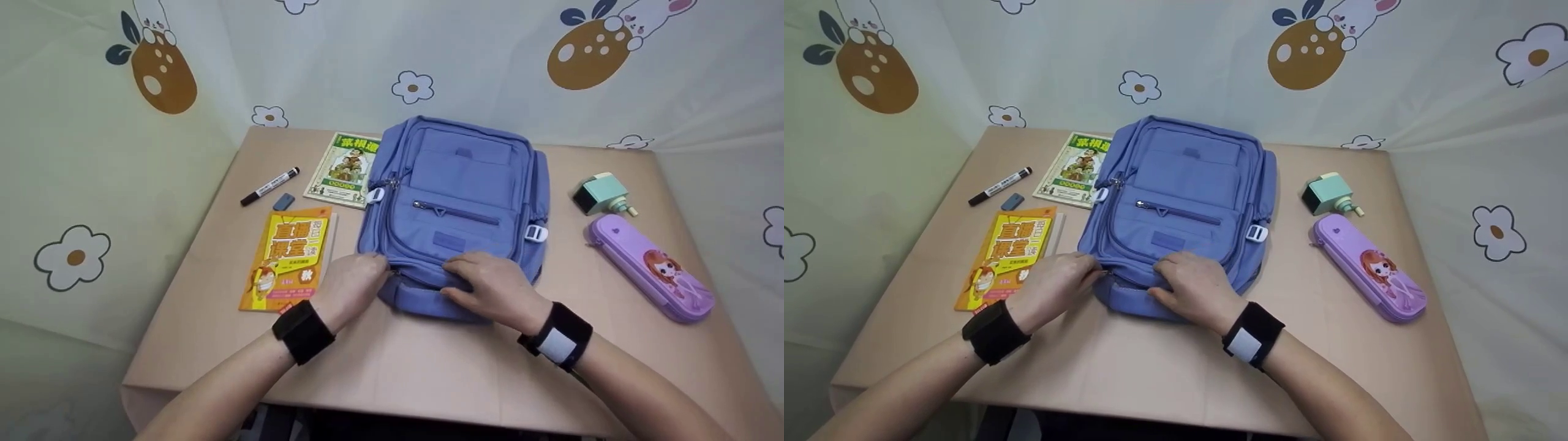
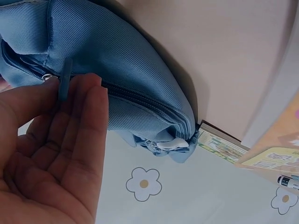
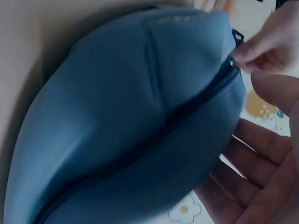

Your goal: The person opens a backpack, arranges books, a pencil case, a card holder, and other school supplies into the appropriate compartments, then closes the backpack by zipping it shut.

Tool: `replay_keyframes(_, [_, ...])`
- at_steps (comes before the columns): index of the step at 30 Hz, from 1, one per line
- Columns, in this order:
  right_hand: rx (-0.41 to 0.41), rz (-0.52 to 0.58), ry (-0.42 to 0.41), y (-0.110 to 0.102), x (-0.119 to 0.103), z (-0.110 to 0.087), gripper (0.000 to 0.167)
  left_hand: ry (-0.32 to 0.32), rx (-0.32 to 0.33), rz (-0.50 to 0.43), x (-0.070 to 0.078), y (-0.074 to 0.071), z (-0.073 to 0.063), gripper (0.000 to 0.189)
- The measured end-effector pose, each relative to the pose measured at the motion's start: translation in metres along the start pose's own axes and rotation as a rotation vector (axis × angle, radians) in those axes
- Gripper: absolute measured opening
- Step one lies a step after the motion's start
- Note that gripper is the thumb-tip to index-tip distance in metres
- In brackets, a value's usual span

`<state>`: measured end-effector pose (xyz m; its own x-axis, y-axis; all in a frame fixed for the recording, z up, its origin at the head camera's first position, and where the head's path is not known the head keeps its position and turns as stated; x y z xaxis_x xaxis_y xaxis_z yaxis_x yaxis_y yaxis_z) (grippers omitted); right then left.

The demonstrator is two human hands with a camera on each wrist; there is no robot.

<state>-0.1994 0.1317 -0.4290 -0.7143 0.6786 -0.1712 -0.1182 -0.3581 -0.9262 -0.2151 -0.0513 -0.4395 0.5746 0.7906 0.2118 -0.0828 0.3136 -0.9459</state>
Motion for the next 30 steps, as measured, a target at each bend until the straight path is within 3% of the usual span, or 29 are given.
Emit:
replay_keyframes(7, [0.049,-0.004,0.038,0.0052,-0.0001,0.0036,0.020,-0.006,-0.001,-0.016,-0.0019,-0.0018,0.0002,0.015])
replay_keyframes(12, [0.065,-0.002,0.064,0.0067,0.0028,0.0031,0.013,0.008,0.033,-0.018,-0.0019,-0.0055,-0.0017,0.016])
replay_keyframes(17, [0.071,-0.009,0.063,0.0083,0.0028,0.0024,0.012,0.028,0.091,-0.023,-0.0025,-0.0084,-0.0058,0.017])
replay_keyframes(30, [0.063,-0.014,0.083,0.0072,0.0063,0.0010,0.013,0.020,0.087,-0.055,-0.0054,-0.0066,-0.0036,0.014])
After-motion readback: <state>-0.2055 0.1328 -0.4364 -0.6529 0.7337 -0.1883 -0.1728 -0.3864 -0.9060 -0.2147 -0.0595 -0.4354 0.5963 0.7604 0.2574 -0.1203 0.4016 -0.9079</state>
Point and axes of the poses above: each hand's wrist, its own z-axis towards the middle knuckle, its own y-axis out of the palm, x = y × z, the point moved 8 cm from there along z, towards the middle knuckle, and after that the axes turned 3 degrees about -z, right-handed, at the moved point
